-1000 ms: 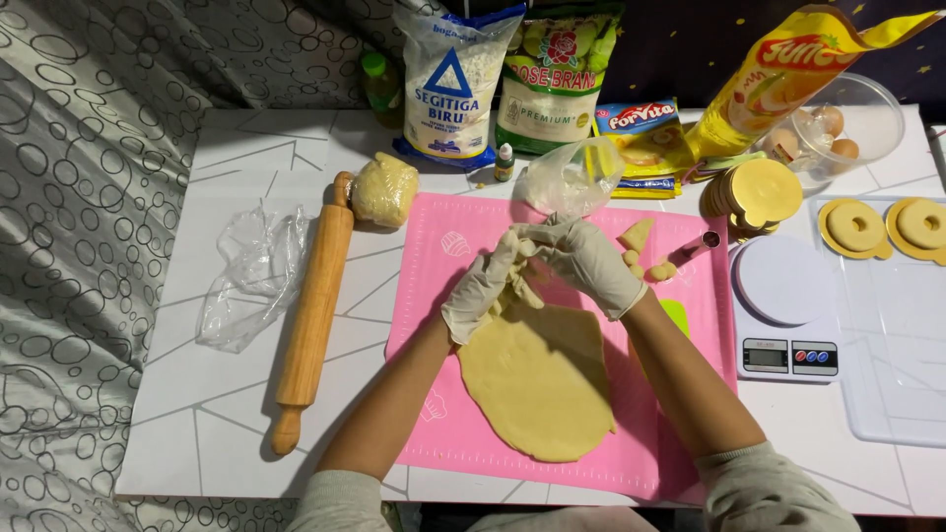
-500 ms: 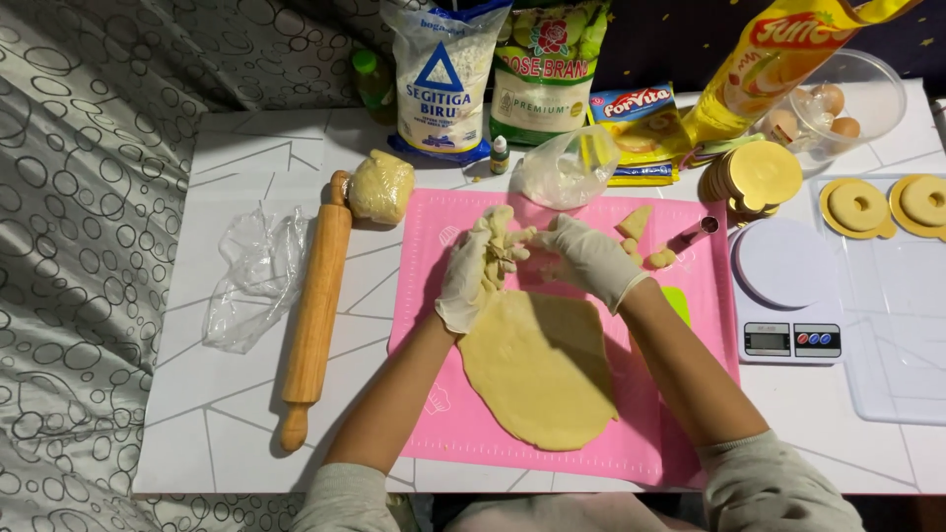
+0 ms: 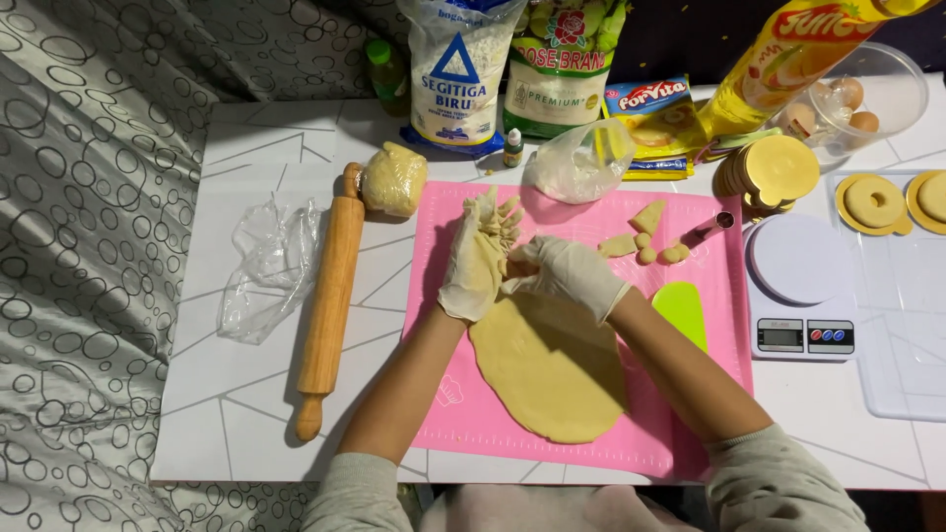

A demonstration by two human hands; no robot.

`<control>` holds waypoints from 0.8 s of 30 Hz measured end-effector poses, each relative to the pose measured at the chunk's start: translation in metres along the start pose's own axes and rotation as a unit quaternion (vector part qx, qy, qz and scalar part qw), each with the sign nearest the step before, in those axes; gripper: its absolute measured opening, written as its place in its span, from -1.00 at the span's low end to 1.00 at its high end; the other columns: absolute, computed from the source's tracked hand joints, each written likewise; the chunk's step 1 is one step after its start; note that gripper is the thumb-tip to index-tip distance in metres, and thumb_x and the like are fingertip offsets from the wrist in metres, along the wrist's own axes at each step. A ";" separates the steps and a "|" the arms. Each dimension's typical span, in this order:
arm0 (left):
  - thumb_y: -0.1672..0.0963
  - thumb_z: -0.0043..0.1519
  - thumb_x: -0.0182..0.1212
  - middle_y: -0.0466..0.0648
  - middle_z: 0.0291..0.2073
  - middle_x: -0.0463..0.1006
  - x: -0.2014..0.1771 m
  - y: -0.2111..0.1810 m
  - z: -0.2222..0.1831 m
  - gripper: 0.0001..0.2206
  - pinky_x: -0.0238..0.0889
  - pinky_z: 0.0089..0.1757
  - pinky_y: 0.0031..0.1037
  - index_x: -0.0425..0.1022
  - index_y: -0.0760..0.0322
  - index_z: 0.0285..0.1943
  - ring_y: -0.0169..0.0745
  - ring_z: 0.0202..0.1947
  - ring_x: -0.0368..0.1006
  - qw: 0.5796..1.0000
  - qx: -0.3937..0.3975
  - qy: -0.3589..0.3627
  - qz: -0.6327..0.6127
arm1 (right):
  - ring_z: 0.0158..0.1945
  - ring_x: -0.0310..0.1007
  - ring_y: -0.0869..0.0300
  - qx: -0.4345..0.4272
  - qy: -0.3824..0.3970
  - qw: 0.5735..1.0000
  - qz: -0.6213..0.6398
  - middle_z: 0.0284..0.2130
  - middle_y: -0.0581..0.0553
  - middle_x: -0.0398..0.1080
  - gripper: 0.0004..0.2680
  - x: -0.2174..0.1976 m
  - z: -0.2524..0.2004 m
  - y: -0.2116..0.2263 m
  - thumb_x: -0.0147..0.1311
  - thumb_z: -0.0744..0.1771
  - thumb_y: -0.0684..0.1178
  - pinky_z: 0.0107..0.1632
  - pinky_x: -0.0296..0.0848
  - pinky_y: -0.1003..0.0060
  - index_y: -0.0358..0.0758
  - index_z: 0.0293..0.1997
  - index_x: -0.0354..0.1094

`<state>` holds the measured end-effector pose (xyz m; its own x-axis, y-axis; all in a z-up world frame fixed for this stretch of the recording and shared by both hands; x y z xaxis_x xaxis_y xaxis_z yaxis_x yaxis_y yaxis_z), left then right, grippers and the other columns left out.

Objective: Cutting dough with a scraper and placing small ingredients or dough pieces onto a larger sheet of dough.

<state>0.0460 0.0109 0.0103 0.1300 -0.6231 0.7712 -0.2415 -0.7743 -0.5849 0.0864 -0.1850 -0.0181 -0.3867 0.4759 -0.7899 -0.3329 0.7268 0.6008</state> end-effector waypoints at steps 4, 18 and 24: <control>0.09 0.45 -0.01 0.17 0.30 0.42 0.000 0.001 0.004 -0.58 0.36 0.08 -0.58 0.23 0.18 0.51 -0.19 0.21 0.44 0.963 -0.064 0.152 -0.212 | -0.16 0.60 0.00 -0.034 -0.028 0.999 0.012 -0.32 -0.09 0.59 -0.88 -0.006 0.002 0.009 0.19 0.27 -0.03 -0.11 0.54 0.16 -0.02 -0.18 0.58; -0.04 0.36 0.18 -0.12 -0.37 0.56 0.001 0.022 -0.001 -0.63 0.46 -0.45 -0.65 0.49 0.10 0.29 -0.31 -0.39 0.53 0.975 -0.039 0.037 0.217 | -0.29 0.56 0.17 0.110 -0.105 0.985 0.081 -0.45 0.07 0.51 -0.88 0.016 0.023 -0.031 0.37 0.15 0.13 -0.28 0.50 0.30 0.13 -0.38 0.58; 0.14 0.31 0.25 -0.15 -0.18 0.53 0.017 0.013 -0.013 -0.63 0.51 -0.36 -0.66 0.47 0.17 0.32 -0.40 -0.28 0.49 0.958 0.018 -0.012 0.287 | -0.20 0.54 0.07 0.108 -0.049 0.975 0.189 -0.35 -0.10 0.54 -0.77 -0.029 -0.001 0.038 0.39 0.21 0.06 -0.20 0.53 0.19 -0.16 -0.16 0.56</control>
<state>0.0328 -0.0084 0.0195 0.0085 -0.9493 0.3142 -0.2458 -0.3065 -0.9196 0.0840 -0.1711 0.0277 -0.3592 0.7669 -0.5319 0.0096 0.5729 0.8196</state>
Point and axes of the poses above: each hand's wrist, its own z-axis towards the middle knuckle, its own x-axis out of the palm, y = z × x, the point moved 2 cm from there along z, towards the middle knuckle
